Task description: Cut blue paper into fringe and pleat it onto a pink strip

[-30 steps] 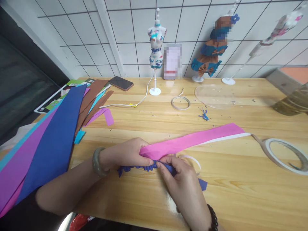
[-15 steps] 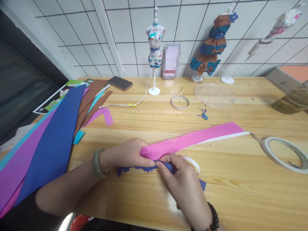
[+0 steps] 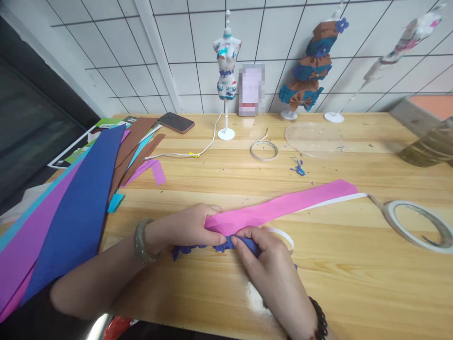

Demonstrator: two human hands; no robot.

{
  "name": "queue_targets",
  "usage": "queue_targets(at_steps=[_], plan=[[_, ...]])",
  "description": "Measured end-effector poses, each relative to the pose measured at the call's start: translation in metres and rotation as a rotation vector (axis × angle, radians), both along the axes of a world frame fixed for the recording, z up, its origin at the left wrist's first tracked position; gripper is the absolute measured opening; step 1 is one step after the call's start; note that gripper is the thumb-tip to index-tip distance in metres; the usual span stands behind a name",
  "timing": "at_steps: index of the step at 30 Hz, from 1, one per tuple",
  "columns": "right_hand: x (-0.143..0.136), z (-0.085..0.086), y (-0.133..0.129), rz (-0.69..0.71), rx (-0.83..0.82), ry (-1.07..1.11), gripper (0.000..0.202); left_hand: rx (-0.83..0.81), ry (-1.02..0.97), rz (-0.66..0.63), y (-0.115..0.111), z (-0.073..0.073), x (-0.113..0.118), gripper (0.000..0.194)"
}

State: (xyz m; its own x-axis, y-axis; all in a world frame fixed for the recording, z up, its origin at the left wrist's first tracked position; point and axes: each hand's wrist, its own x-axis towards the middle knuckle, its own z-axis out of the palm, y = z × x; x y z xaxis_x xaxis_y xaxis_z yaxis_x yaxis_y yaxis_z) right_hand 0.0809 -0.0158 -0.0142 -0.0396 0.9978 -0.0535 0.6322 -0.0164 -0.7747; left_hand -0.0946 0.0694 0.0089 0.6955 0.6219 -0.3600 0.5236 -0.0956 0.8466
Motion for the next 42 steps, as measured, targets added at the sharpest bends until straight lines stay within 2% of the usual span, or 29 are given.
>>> queue_targets(at_steps=[12,17,24,29,35,39,42], plan=[[-0.001,-0.003,0.0,-0.015,0.008,0.001,0.023,-0.048,0.029,-0.063,0.001,0.005,-0.003,0.024],[-0.002,0.0,0.0,0.016,0.032,-0.05,0.022,-0.109,-0.038,-0.053,0.0,-0.001,-0.002,0.033],[0.001,0.005,-0.004,0.041,0.062,-0.028,0.019,-0.113,-0.025,-0.04,0.0,-0.012,-0.003,0.03],[0.002,0.01,-0.007,0.051,0.13,-0.029,0.017,-0.1,-0.019,-0.026,-0.001,-0.008,-0.003,0.029],[-0.002,0.014,-0.009,0.134,0.18,0.0,0.019,-0.136,0.03,-0.014,-0.003,-0.004,-0.002,0.026],[-0.001,0.011,-0.008,0.161,0.15,0.021,0.018,-0.107,0.009,-0.017,-0.002,-0.005,-0.002,0.022],[-0.001,0.006,-0.007,0.121,0.143,-0.005,0.017,-0.105,-0.008,-0.03,-0.002,-0.005,-0.002,0.021]])
